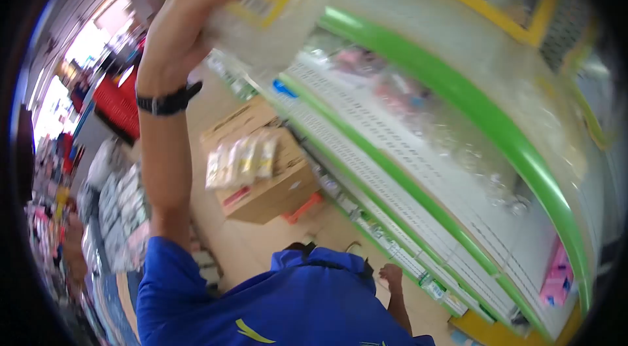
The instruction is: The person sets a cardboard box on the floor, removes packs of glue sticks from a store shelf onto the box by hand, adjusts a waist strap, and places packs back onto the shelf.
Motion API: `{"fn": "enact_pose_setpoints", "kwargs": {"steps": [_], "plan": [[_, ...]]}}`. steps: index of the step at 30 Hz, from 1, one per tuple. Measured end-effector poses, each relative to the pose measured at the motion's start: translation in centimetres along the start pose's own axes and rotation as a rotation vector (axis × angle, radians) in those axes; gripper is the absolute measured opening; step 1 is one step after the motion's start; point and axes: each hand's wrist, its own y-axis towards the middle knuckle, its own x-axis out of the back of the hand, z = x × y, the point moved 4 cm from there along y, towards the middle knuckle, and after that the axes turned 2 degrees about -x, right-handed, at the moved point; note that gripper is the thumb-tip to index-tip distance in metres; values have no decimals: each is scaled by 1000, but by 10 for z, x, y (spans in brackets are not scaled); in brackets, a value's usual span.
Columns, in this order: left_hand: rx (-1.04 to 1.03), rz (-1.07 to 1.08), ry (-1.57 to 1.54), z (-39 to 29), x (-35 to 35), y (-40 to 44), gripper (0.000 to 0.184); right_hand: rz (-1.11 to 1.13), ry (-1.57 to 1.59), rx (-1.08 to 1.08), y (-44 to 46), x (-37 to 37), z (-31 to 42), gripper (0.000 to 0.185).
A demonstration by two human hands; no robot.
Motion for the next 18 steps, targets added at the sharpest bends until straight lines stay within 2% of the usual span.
{"fn": "enact_pose_setpoints", "kwargs": {"steps": [1, 2, 5, 8, 10, 12, 14, 17, 18], "plan": [[-16, -68, 17, 8, 22, -33, 43, -67, -64, -13, 6, -9, 11, 16], [88, -145, 52, 30, 53, -63, 48, -144, -125, -17, 13, -16, 21, 18], [251, -378, -63, 117, 128, -151, 43, -59, -376, 129, 8, -56, 96, 24], [481, -579, 22, 242, 209, -252, 44, -26, -561, 351, 8, -98, 154, 30], [673, -744, 98, 313, 242, -317, 48, 2, -546, 381, -2, -129, 191, 32], [812, -815, 65, 376, 259, -370, 53, 12, -540, 406, -13, -158, 220, 34], [844, -835, -92, 399, 244, -388, 53, 10, -553, 421, -24, -187, 243, 35], [838, -761, -133, 429, 229, -397, 57, 18, -669, 482, -63, -237, 286, 35], [864, -753, -48, 439, 228, -402, 59, 15, -699, 540, -75, -251, 299, 36]]}}
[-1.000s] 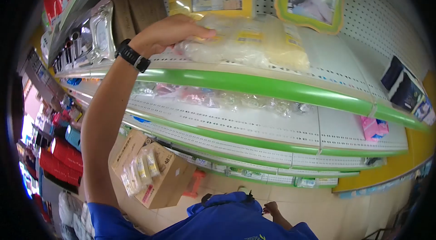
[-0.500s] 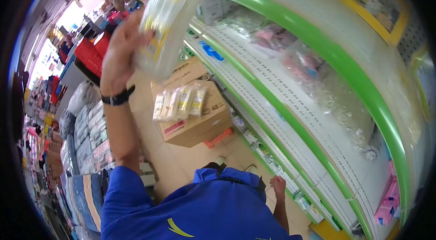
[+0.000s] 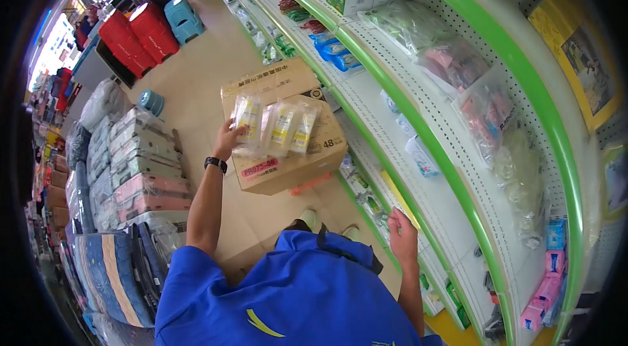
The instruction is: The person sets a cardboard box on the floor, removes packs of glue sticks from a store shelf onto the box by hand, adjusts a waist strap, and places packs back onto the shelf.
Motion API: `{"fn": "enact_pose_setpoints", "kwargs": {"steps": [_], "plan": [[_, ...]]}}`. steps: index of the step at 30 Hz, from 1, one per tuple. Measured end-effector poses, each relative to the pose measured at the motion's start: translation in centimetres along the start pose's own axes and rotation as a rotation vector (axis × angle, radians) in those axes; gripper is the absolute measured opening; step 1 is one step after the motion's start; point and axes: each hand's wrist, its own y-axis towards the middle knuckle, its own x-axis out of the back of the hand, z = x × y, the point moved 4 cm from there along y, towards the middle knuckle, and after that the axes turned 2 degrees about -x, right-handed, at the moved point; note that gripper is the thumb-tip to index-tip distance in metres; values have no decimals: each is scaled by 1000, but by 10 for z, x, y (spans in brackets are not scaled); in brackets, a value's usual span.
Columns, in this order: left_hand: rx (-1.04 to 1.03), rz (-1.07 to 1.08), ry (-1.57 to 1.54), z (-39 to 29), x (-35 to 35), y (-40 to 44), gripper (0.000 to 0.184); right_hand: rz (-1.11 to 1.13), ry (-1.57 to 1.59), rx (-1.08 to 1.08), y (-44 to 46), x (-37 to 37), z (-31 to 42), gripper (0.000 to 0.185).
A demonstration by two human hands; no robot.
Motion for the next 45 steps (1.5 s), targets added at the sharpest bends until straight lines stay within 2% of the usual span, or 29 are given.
{"fn": "enact_pose_setpoints", "kwargs": {"steps": [2, 3, 4, 5, 6, 7, 8, 9, 10, 11, 13, 14, 15, 18, 21, 24, 27, 30, 34, 39, 45], "plan": [[-29, -35, 156, 19, -9, 14, 62, -47, -70, 109, -3, 4, 39, 37], [-193, -109, 345, 59, 2, 42, 58, -89, -89, 141, -4, 11, 55, 40], [-425, -204, 636, 40, -2, 27, 48, -145, -133, 219, -7, 22, 80, 40], [-337, -8, 732, 52, 1, 41, 42, -218, -183, 289, -11, 36, 109, 40], [-492, -126, 567, 63, 1, 42, 38, -303, -241, 352, -16, 55, 135, 40], [-286, -29, 677, 56, -1, 40, 37, -469, -314, 446, -22, 79, 159, 40], [-394, -71, 633, 68, 3, 47, 37, -626, -391, 534, -30, 101, 183, 40], [-430, -118, 617, 112, 19, 79, 37, -769, -474, 619, -37, 122, 202, 41], [-343, -64, 488, 96, 12, 66, 40, -916, -468, 677, -44, 145, 216, 40], [-335, -112, 562, 90, 11, 61, 43, -1048, -462, 744, -48, 169, 229, 39], [-289, -109, 605, 66, 0, 44, 44, -1304, -611, 739, -57, 207, 262, 43], [-359, -142, 649, 74, 2, 51, 45, -1338, -742, 754, -55, 225, 279, 43], [-429, -179, 687, 83, 4, 60, 47, -1366, -875, 770, -51, 241, 291, 43], [-368, -205, 606, 82, 0, 61, 52, -1369, -1171, 539, -29, 276, 299, 39], [-341, -273, 730, 54, -7, 46, 53, -1344, -1105, 363, -18, 304, 290, 39], [-451, -308, 719, 32, -15, 34, 50, -1153, -1022, 110, -19, 320, 303, 40], [-563, -337, 712, -1, -32, 12, 48, -915, -1027, -45, -12, 338, 309, 50], [-664, -289, 596, -40, -61, -14, 47, -782, -1129, -116, -11, 345, 323, 38], [-857, -174, 471, -86, -115, -52, 43, -986, -1180, 21, -5, 348, 315, 20], [-886, 24, 475, -157, -182, -132, 40, -1234, -1051, 123, -15, 356, 307, 12], [-997, 279, 377, -187, -222, -184, 39, -1496, -834, 451, -40, 369, 292, 19]]}}
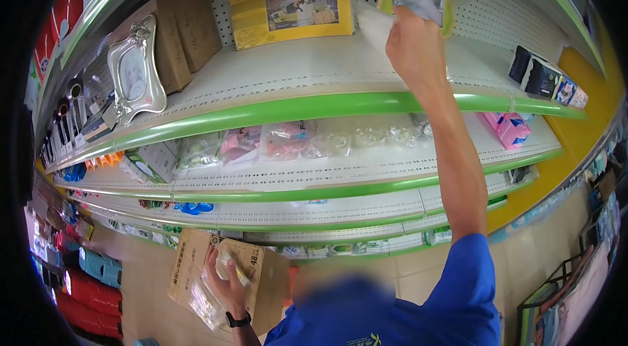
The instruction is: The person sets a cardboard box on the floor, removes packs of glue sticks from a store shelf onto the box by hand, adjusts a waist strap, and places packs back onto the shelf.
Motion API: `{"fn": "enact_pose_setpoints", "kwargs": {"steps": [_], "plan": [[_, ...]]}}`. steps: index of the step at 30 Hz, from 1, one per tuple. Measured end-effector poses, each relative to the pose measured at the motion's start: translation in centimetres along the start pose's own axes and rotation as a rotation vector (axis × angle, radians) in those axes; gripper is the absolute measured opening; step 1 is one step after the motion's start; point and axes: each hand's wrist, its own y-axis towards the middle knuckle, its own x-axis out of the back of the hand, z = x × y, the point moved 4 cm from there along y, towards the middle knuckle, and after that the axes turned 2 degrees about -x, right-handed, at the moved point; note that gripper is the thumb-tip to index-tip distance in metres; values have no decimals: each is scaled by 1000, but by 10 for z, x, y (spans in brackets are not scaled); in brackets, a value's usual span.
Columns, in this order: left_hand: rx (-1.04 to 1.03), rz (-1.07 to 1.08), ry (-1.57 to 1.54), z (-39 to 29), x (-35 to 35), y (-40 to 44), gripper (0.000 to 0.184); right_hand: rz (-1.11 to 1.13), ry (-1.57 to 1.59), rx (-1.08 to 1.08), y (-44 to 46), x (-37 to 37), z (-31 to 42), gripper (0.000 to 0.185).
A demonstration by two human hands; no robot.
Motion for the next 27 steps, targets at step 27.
{"fn": "enact_pose_setpoints", "kwargs": {"steps": [27], "plan": [[761, -321, -1129, 47, 28, -57, 44, 558, 937, 810, -247, 15, 221, 42]]}}
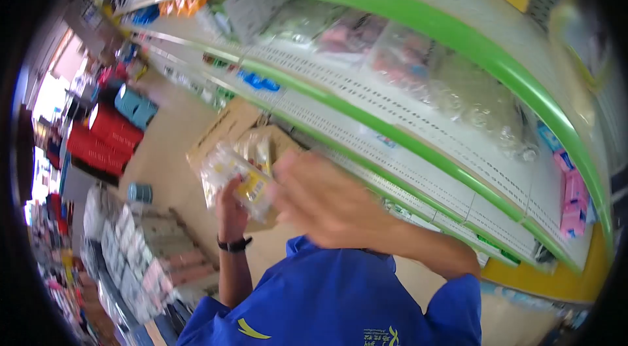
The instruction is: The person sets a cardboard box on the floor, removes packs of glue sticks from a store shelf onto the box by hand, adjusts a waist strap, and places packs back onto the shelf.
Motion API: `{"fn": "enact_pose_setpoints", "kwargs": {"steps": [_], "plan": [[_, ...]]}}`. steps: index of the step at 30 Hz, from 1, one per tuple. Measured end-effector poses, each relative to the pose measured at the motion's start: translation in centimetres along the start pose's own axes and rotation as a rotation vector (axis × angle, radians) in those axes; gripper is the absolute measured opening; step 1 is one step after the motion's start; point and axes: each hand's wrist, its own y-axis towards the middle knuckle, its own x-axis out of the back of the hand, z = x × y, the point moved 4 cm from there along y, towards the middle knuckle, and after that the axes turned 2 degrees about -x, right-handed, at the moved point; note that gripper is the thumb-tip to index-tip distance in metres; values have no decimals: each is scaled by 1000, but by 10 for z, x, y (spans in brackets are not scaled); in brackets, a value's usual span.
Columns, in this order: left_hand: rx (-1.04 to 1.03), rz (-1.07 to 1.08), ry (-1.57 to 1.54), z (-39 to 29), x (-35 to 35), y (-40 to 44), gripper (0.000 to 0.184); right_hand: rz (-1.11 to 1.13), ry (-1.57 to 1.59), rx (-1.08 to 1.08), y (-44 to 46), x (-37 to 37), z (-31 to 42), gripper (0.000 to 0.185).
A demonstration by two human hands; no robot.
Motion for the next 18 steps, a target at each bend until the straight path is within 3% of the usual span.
{"fn": "enact_pose_setpoints", "kwargs": {"steps": [1, 4, 6, 8, 10, 12, 18], "plan": [[-92, -82, 123, -2, 32, 9, 43, -48, 59, -161, 3, 31, -14, 47], [-157, -184, 533, 4, 101, 27, 42, -169, -620, -646, -31, 145, -57, 54], [-133, -177, 617, 12, 122, 42, 45, -532, -813, -443, -25, 203, -83, 40], [-107, -139, 705, 36, 140, 65, 46, -440, -1037, -332, -14, 249, -103, 35], [-86, -76, 785, 70, 153, 97, 45, -202, -1168, -549, -31, 278, -128, 47], [-200, -62, 1100, 85, 119, 115, 49, -68, -1000, -798, -45, 291, -153, 49], [-120, -10, 1331, 161, 92, 178, 66, 92, -675, -1209, -97, 302, -219, 61]]}}
